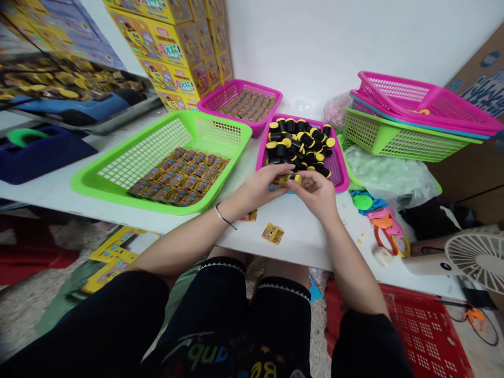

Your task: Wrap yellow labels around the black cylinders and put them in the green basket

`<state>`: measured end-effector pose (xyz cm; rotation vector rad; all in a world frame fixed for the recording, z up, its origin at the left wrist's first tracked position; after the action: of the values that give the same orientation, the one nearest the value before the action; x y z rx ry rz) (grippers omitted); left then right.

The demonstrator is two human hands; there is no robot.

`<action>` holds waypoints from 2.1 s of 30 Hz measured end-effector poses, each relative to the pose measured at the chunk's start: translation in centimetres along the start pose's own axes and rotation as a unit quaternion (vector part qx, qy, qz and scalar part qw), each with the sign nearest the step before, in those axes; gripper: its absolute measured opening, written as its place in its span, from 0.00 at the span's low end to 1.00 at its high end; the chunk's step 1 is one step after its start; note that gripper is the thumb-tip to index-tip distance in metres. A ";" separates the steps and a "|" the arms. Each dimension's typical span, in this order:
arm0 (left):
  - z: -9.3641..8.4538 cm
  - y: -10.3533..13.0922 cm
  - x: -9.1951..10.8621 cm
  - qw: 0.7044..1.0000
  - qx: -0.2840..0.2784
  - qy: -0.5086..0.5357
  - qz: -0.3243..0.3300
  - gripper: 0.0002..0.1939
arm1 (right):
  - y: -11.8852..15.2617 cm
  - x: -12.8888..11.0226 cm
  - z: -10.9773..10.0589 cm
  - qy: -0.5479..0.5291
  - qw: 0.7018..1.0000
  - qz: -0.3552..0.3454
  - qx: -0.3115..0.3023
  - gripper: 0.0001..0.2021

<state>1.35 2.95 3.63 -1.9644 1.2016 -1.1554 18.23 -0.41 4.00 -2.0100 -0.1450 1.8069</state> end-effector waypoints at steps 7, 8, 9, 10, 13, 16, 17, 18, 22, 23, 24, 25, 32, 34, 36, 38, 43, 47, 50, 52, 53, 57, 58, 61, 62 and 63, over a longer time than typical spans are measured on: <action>-0.1 0.3 1.4 0.993 -0.004 -0.065 0.097 0.27 | 0.5 -1.2 0.4 0.084 0.996 0.035 0.022 0.24; -0.1 0.4 1.6 0.992 -0.003 -0.072 0.107 0.27 | 0.6 -1.1 0.4 0.086 0.995 0.049 0.029 0.25; -0.1 0.4 1.8 0.990 -0.003 -0.078 0.115 0.27 | 0.6 -1.0 0.4 0.081 0.994 0.062 0.037 0.26; -0.1 0.4 1.8 0.989 -0.006 -0.083 0.120 0.27 | 0.6 -0.7 0.4 0.070 0.994 0.075 0.046 0.27; 0.1 0.5 1.4 0.991 -0.017 -0.079 0.104 0.25 | 0.5 0.4 0.5 0.023 0.994 0.092 0.058 0.28; 0.0 0.4 0.6 1.000 0.002 -0.011 0.024 0.28 | 0.3 0.7 0.6 -0.012 0.999 0.043 0.024 0.27; 0.0 0.3 0.4 0.999 0.017 0.027 -0.014 0.31 | 0.2 0.4 0.5 -0.005 1.000 0.001 0.018 0.27; -0.1 0.3 0.1 0.996 0.035 0.066 -0.051 0.34 | 0.2 -0.1 0.3 0.018 0.998 -0.053 0.017 0.25; -0.2 0.0 0.0 0.962 0.100 0.201 -0.155 0.47 | 1.2 -2.0 0.6 0.199 0.940 -0.278 -0.011 0.19; -0.2 -0.1 0.1 0.953 0.106 0.229 -0.169 0.49 | 1.5 -2.2 0.9 0.235 0.918 -0.318 -0.031 0.23; -0.1 -0.1 0.2 0.944 0.106 0.254 -0.181 0.50 | 1.7 -2.3 1.2 0.260 0.899 -0.349 -0.046 0.28; 0.1 -0.2 0.3 0.937 0.101 0.276 -0.191 0.50 | 2.0 -2.2 1.5 0.276 0.884 -0.373 -0.051 0.32; 1.0 0.1 0.8 0.900 -0.032 0.377 -0.216 0.45 | 3.4 -1.8 1.9 0.313 0.835 -0.450 0.038 0.33; 1.2 0.4 0.9 0.898 -0.091 0.378 -0.205 0.40 | 3.8 -1.7 2.3 0.324 0.826 -0.461 0.024 0.33; 1.4 0.7 0.8 0.913 -0.103 0.343 -0.195 0.38 | 4.0 -1.5 2.7 0.340 0.813 -0.472 0.006 0.32; 1.4 0.7 0.5 0.939 -0.064 0.281 -0.188 0.40 | 4.1 -1.2 3.0 0.366 0.794 -0.485 0.011 0.30; 1.1 0.7 0.6 0.950 0.003 0.241 -0.200 0.41 | 4.3 -1.2 3.3 0.412 0.748 -0.519 0.041 0.26; 0.7 0.6 1.4 0.908 -0.092 0.348 -0.216 0.39 | 4.5 -1.9 3.1 0.370 0.759 -0.534 0.027 0.27; 0.4 0.6 1.9 0.873 -0.162 0.408 -0.211 0.39 | 4.7 -2.2 2.9 0.338 0.763 -0.550 0.018 0.28; 0.4 0.6 1.9 0.867 -0.169 0.422 -0.206 0.40 | 4.8 -2.2 3.0 0.330 0.759 -0.561 0.017 0.28; 0.5 0.6 1.8 0.869 -0.163 0.421 -0.204 0.40 | 4.9 -2.1 3.0 0.333 0.754 -0.565 0.017 0.27; 1.2 0.5 1.4 0.892 -0.097 0.393 -0.201 0.36 | 4.7 -1.6 3.0 0.360 0.735 -0.575 0.019 0.23; 1.4 0.5 1.3 0.900 -0.076 0.381 -0.198 0.35 | 4.6 -1.4 2.9 0.364 0.733 -0.574 0.016 0.23; 1.8 0.6 1.3 0.925 -0.043 0.340 -0.165 0.34 | 4.3 -0.8 2.6 0.369 0.737 -0.566 -0.004 0.24; 1.9 0.6 1.3 0.932 -0.033 0.327 -0.152 0.34 | 4.3 -0.6 2.5 0.368 0.740 -0.563 -0.013 0.24; 2.0 0.7 1.2 0.939 -0.017 0.313 -0.142 0.34 | 4.3 -0.4 2.5 0.366 0.743 -0.560 -0.020 0.25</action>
<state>3.08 1.57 2.62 -1.8936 1.2538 -2.0284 14.91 -3.79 2.65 -1.7963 -0.9059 0.2308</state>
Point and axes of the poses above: each hand's wrist, its own y-axis away from the middle knuckle, its own z-axis out of the palm, x = y × z, the point moved 4 cm from there along -y, towards the middle knuckle, and after that the axes turned 5 degrees about x, right-handed, at the moved point
